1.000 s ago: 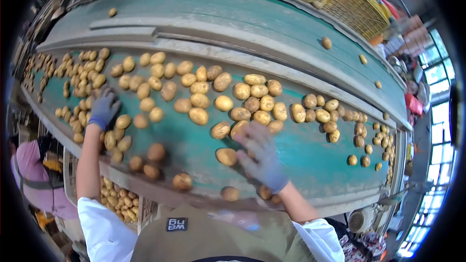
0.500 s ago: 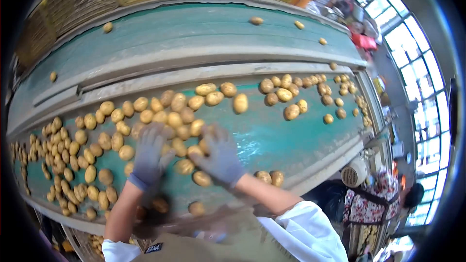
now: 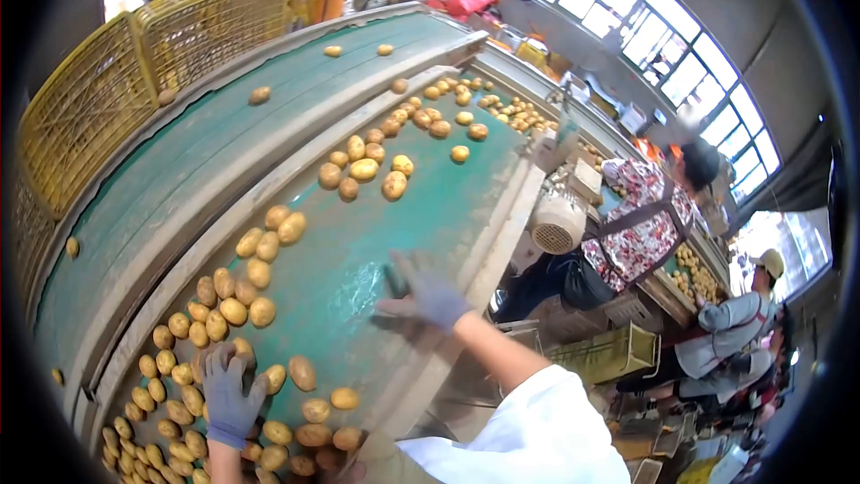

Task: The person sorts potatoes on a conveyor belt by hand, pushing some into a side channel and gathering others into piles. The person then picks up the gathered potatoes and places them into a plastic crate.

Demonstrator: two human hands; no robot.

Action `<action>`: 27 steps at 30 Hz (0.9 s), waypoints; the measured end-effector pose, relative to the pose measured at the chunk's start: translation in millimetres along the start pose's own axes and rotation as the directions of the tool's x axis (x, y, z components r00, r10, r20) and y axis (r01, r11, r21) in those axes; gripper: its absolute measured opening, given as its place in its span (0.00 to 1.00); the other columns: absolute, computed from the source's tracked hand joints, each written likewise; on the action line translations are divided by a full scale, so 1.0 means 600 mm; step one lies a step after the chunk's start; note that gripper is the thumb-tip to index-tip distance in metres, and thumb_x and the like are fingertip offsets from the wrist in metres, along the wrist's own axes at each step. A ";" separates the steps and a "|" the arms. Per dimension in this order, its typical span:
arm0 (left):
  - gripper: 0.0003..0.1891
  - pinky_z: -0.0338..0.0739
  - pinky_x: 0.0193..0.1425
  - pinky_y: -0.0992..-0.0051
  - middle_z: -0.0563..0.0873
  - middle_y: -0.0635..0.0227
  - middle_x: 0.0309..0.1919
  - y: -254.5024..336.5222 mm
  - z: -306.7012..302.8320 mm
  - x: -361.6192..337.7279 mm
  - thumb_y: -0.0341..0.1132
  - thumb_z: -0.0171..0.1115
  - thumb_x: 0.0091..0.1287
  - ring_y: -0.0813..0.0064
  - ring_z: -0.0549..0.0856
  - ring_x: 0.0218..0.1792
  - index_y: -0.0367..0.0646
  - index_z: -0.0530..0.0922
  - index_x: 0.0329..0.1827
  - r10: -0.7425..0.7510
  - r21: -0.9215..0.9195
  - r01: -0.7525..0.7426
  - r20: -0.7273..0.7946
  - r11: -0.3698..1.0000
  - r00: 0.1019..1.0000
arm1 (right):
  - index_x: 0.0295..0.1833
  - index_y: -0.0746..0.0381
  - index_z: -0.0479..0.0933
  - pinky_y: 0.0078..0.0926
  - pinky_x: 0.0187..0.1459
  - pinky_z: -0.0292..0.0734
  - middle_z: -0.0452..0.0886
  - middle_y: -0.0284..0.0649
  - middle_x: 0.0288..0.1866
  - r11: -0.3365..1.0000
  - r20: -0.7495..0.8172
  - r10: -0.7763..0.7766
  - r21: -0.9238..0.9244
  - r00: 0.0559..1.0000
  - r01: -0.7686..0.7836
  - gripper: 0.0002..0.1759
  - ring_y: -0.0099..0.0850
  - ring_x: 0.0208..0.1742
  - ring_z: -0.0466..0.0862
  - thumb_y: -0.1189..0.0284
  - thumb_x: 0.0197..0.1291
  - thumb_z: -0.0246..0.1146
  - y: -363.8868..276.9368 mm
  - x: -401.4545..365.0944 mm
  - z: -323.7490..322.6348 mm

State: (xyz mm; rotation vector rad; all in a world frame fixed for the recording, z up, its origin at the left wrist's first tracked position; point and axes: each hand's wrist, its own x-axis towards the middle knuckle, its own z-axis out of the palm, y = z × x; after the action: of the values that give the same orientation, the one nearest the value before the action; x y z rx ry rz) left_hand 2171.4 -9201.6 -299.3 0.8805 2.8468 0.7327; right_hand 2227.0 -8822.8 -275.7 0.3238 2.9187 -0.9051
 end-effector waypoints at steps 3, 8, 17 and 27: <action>0.22 0.52 0.78 0.44 0.75 0.53 0.61 0.035 0.018 0.030 0.47 0.68 0.59 0.48 0.70 0.67 0.44 0.82 0.52 0.084 -0.080 -0.098 -0.166 0.992 0.983 | 0.78 0.52 0.61 0.51 0.62 0.70 0.72 0.57 0.63 0.933 -0.004 -0.036 -0.358 0.999 0.032 0.59 0.58 0.61 0.75 0.34 0.44 0.71 0.017 -0.040 0.022; 0.17 0.45 0.79 0.42 0.78 0.54 0.52 0.033 0.023 0.030 0.45 0.62 0.64 0.51 0.73 0.64 0.42 0.81 0.49 0.245 -0.014 -0.245 0.129 0.969 0.961 | 0.75 0.55 0.65 0.49 0.63 0.69 0.72 0.56 0.64 0.940 0.052 -0.325 -0.095 0.944 0.329 0.58 0.55 0.62 0.74 0.34 0.41 0.70 -0.061 -0.080 0.152; 0.14 0.58 0.73 0.44 0.76 0.50 0.47 -0.131 0.009 -0.078 0.36 0.61 0.54 0.46 0.72 0.62 0.35 0.73 0.37 0.200 0.049 -0.203 0.073 0.978 0.977 | 0.72 0.56 0.69 0.50 0.71 0.62 0.68 0.51 0.72 0.943 0.037 -0.129 0.313 0.991 0.111 0.42 0.53 0.71 0.66 0.47 0.57 0.67 -0.291 -0.122 0.306; 0.24 0.70 0.67 0.55 0.81 0.47 0.59 -0.322 -0.097 -0.228 0.48 0.56 0.73 0.44 0.77 0.61 0.37 0.79 0.61 0.097 0.017 -0.104 0.247 0.994 0.964 | 0.68 0.51 0.72 0.49 0.74 0.59 0.64 0.48 0.76 0.802 0.087 -0.218 0.583 0.972 0.128 0.27 0.54 0.75 0.63 0.60 0.63 0.62 -0.457 -0.069 0.553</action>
State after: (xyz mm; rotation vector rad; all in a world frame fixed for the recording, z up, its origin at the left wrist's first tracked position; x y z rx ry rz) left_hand 2174.1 -9440.8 -346.9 1.0471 2.6173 0.5478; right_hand 2208.1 -9238.8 -392.6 0.0043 2.4952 -1.7572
